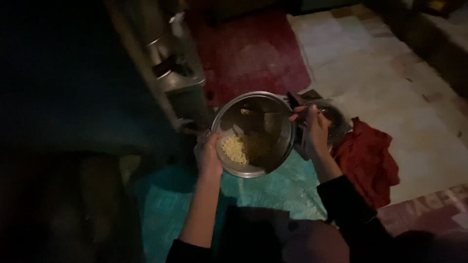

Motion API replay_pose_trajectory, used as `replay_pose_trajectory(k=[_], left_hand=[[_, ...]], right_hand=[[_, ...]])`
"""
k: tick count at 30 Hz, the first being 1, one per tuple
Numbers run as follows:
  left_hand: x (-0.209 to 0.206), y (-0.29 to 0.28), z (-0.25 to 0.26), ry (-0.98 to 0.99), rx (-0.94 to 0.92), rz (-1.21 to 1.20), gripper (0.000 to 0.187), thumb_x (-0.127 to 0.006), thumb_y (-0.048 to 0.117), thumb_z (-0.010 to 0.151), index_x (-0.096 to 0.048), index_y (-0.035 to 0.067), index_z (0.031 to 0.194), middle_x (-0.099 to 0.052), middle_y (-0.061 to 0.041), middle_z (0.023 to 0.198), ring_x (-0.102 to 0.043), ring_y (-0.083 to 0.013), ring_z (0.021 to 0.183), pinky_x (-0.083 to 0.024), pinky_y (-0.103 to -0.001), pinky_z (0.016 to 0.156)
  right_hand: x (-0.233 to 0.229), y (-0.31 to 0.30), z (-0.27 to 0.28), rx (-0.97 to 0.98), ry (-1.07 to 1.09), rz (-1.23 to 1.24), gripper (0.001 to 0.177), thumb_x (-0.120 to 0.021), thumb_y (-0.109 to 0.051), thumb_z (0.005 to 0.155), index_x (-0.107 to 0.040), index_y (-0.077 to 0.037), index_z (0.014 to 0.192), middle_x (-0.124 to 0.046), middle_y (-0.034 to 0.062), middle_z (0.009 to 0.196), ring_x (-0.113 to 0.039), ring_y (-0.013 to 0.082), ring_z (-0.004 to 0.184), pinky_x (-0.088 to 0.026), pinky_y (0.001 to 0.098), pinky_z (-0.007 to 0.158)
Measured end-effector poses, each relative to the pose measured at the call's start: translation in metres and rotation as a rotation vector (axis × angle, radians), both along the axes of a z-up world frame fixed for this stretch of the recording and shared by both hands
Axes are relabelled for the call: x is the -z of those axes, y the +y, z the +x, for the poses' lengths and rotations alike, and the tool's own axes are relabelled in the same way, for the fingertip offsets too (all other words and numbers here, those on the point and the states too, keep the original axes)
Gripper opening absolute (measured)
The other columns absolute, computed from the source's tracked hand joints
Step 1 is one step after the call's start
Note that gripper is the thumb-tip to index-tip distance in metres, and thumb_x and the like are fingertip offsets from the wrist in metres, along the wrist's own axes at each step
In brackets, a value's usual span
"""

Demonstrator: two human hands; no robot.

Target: Pouring cooked noodles from a pot into a bowl and stirring with a spoon.

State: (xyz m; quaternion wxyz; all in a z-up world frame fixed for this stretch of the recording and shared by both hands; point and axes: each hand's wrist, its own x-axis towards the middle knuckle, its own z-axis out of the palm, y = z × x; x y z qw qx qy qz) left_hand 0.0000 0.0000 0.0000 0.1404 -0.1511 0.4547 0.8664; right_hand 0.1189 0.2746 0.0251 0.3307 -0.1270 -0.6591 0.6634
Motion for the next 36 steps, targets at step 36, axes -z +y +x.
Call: replay_pose_trajectory(k=[36], left_hand=[[-0.015,0.382,-0.096,0.107,0.387,-0.475,0.055,-0.075,0.008,0.075,-0.057,0.009,0.128,-0.059,-0.01,0.137,-0.054,-0.0268,0.123,-0.04,-0.047,0.1]], right_hand=[[0.009,0.249,0.012,0.722,0.386,0.043,0.045,-0.043,-0.037,0.116,-0.055,-0.007,0.084,-0.049,-0.0008,0.073,-0.042,0.0094,0.065,-0.034,0.0274,0.06]])
